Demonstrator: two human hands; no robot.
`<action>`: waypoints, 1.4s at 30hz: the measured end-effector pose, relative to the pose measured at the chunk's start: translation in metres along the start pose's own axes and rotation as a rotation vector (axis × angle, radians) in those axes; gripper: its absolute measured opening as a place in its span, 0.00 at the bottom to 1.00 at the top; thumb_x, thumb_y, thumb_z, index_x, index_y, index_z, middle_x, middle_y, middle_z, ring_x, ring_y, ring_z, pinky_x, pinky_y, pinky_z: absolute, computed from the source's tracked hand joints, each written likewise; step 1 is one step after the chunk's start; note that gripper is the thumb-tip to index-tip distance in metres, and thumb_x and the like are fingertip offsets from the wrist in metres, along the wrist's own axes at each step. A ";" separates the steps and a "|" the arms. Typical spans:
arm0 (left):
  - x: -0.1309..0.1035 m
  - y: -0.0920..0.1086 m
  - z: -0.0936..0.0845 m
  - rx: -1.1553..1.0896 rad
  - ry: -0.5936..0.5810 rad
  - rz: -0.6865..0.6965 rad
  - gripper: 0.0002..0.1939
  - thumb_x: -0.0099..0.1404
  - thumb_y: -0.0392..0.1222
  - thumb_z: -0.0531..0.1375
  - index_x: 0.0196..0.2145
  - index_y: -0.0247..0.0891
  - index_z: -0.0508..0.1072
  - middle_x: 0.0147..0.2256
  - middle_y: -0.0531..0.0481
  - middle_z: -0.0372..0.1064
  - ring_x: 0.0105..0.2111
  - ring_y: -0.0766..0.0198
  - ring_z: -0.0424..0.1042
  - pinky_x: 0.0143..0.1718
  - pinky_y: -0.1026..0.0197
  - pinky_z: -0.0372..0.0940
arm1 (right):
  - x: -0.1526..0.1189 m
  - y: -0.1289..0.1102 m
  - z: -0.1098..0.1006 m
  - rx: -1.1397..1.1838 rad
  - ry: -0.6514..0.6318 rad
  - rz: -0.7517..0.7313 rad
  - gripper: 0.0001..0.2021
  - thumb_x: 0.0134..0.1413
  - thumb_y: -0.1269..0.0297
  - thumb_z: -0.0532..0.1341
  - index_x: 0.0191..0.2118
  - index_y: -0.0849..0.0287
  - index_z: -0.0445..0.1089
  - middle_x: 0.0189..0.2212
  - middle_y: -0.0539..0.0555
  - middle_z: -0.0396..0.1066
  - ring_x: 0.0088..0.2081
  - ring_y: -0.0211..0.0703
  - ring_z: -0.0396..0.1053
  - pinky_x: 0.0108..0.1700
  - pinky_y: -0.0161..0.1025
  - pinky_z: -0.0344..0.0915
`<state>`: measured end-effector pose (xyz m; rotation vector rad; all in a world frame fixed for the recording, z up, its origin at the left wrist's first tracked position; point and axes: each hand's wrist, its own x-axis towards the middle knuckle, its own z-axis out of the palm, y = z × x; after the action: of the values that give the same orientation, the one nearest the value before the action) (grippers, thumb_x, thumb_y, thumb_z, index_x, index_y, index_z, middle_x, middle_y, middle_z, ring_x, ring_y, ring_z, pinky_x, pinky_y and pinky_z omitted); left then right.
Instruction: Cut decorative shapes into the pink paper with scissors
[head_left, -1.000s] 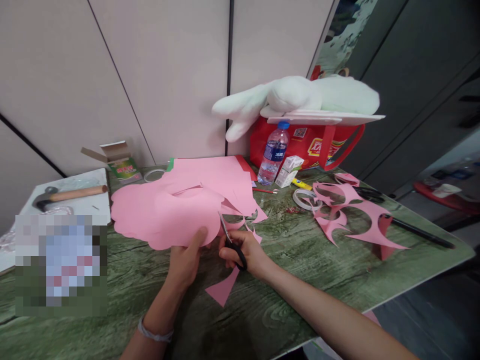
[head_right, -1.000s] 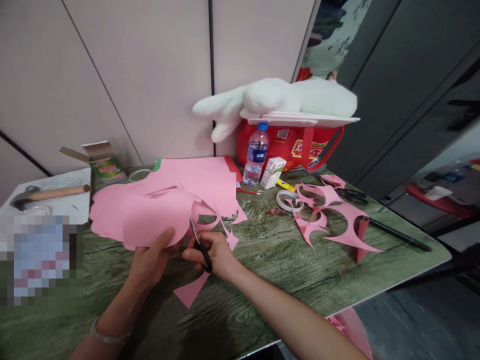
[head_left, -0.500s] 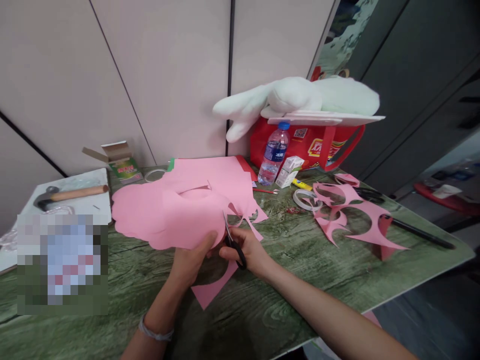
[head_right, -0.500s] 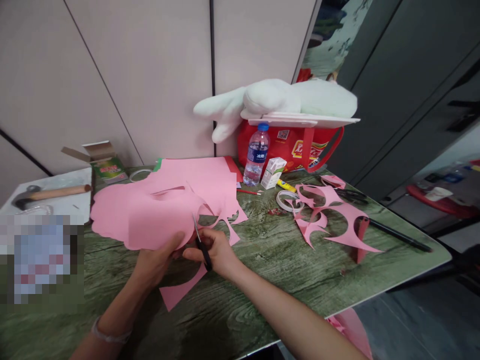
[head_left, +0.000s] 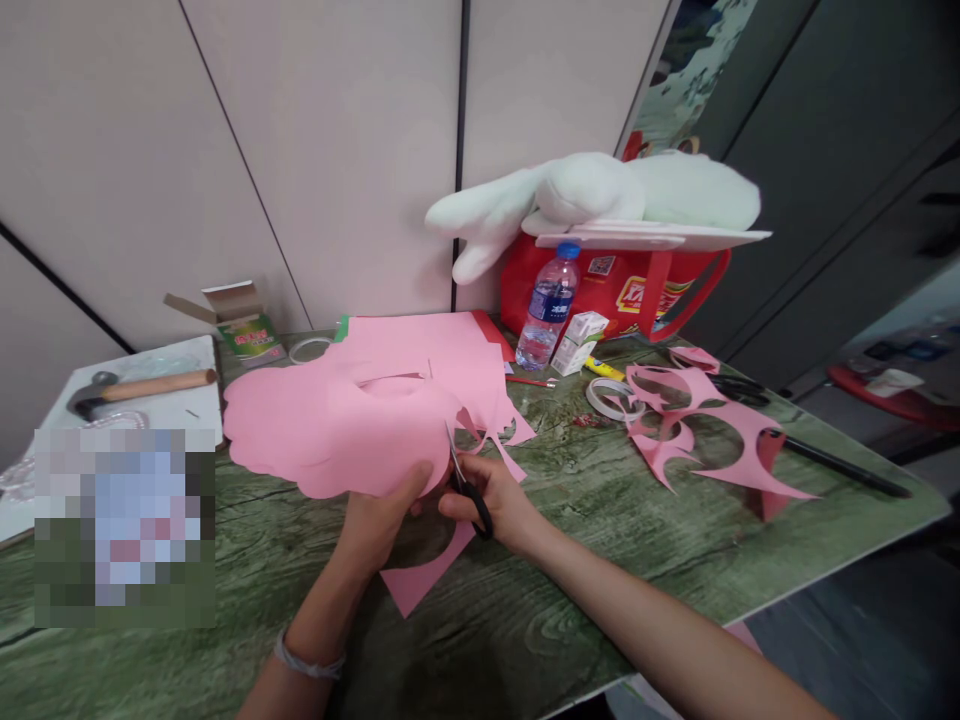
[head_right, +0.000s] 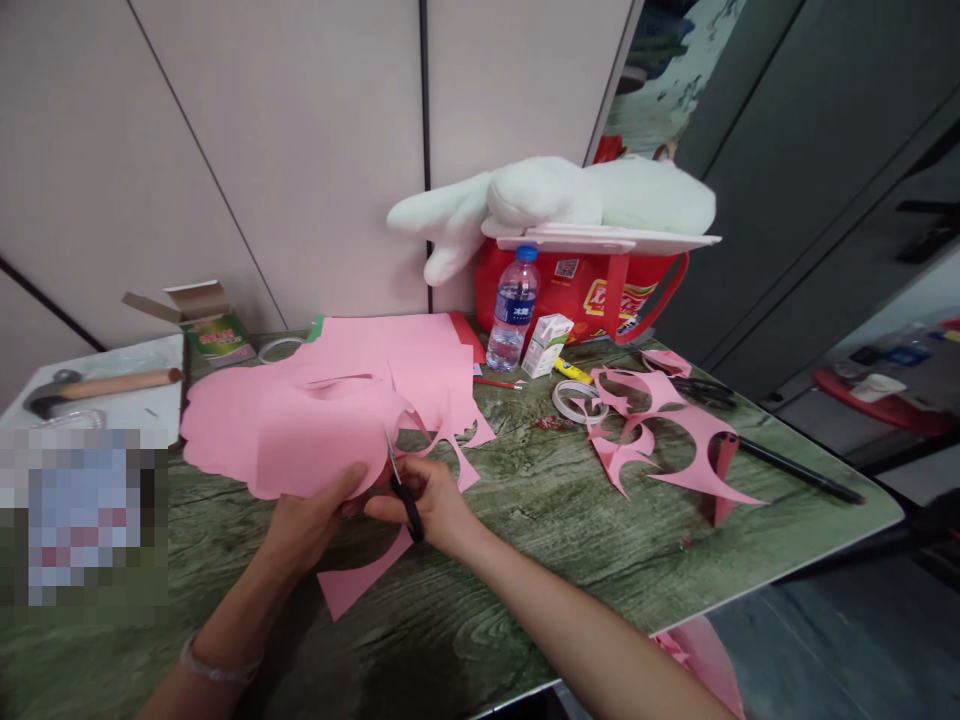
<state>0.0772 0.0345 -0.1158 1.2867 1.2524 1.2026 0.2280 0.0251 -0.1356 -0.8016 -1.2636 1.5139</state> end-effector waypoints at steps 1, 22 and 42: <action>0.000 0.000 0.000 0.004 0.003 0.000 0.14 0.52 0.48 0.65 0.17 0.41 0.66 0.16 0.54 0.63 0.20 0.63 0.62 0.25 0.60 0.60 | 0.000 -0.001 0.001 0.006 0.001 -0.006 0.22 0.34 0.48 0.72 0.28 0.59 0.67 0.21 0.47 0.67 0.25 0.38 0.63 0.31 0.37 0.63; 0.003 -0.003 -0.002 -0.140 -0.040 0.012 0.16 0.53 0.45 0.65 0.17 0.39 0.63 0.14 0.57 0.59 0.17 0.69 0.58 0.19 0.63 0.55 | 0.000 0.008 -0.001 -0.011 0.026 0.004 0.22 0.34 0.50 0.73 0.26 0.59 0.65 0.17 0.45 0.62 0.19 0.34 0.59 0.21 0.32 0.55; 0.004 -0.004 -0.001 -0.287 -0.056 0.020 0.14 0.51 0.44 0.67 0.21 0.38 0.64 0.15 0.58 0.58 0.16 0.71 0.56 0.16 0.65 0.52 | -0.002 0.005 0.001 -0.017 0.050 0.021 0.22 0.37 0.46 0.71 0.25 0.59 0.64 0.16 0.43 0.60 0.16 0.31 0.57 0.19 0.33 0.59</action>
<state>0.0754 0.0391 -0.1193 1.1146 0.9871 1.2983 0.2265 0.0232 -0.1403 -0.8616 -1.2362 1.4924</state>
